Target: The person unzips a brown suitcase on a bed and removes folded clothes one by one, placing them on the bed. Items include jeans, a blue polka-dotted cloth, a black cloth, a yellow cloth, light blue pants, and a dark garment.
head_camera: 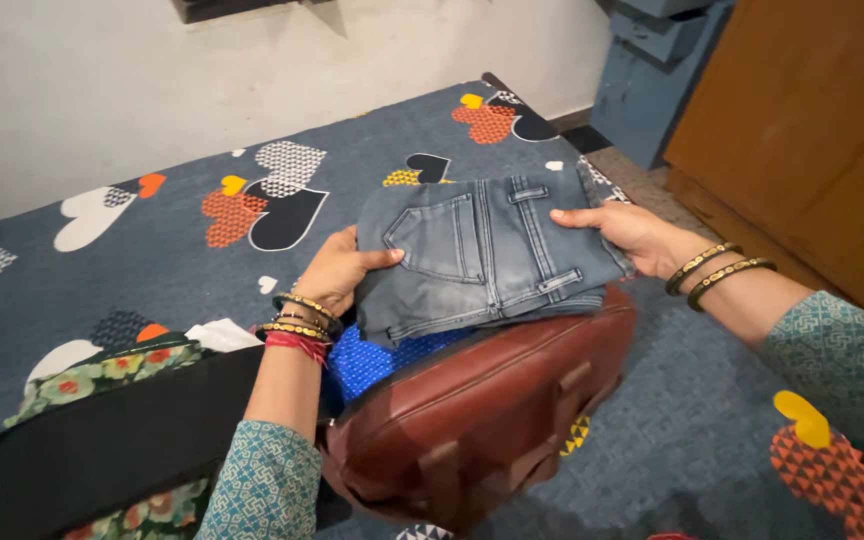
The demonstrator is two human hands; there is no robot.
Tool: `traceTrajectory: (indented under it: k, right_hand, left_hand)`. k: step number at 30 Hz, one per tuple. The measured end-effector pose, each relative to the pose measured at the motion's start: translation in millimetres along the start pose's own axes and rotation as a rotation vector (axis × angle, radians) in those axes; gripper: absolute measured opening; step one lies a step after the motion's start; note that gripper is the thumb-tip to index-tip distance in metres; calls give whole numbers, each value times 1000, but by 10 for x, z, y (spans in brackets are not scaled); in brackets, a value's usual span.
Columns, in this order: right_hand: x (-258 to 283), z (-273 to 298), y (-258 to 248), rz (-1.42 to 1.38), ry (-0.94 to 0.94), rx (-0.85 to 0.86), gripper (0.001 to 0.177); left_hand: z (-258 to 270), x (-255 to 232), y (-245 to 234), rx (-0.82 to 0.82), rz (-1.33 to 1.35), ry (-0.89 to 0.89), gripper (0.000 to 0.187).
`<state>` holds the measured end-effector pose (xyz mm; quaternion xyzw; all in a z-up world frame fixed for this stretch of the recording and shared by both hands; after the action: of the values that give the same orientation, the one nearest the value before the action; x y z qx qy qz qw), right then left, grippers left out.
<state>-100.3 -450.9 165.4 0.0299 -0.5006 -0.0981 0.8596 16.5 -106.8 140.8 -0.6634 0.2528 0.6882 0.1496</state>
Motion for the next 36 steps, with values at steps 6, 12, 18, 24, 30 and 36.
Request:
traceTrajectory:
  k: [6,12,18,24,30,36]
  right_hand:
    - [-74,3,-354,-18,3,-22,45]
    - [-84,58,-667,-33,-16,-70,43]
    - [-104,173,-1122,-96,-84,-85,43]
    - [-184,400,-1654,-39,-146,-253,43]
    - [-325,671,-2339,-88,-112,-367,44]
    - [-827,703,-3014,-165,-43,-522,44]
  left_hand:
    - [-183,4,293,-4,-52,18,45]
    - [-388,35,566,-32,-124,59,46]
    - [-705,185,995,64,-87,187,47]
    - [-1081,357,1576,67,-232,257,46]
    - [-1689,615,2315,-30,-639,356,49]
    - [-2127,1129,3290,-47,-864,320,61]
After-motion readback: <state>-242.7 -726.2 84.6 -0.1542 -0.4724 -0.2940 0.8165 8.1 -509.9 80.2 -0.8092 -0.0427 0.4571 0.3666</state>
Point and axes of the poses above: each hand's wrist, its own z-axis away from the middle knuckle, its own y-axis out of the palm, x = y × z, the point moved 2 cm from there along -z, towards the middle knuckle, and after that the axes turned 5 degrees about y, right-handed, at the moved point
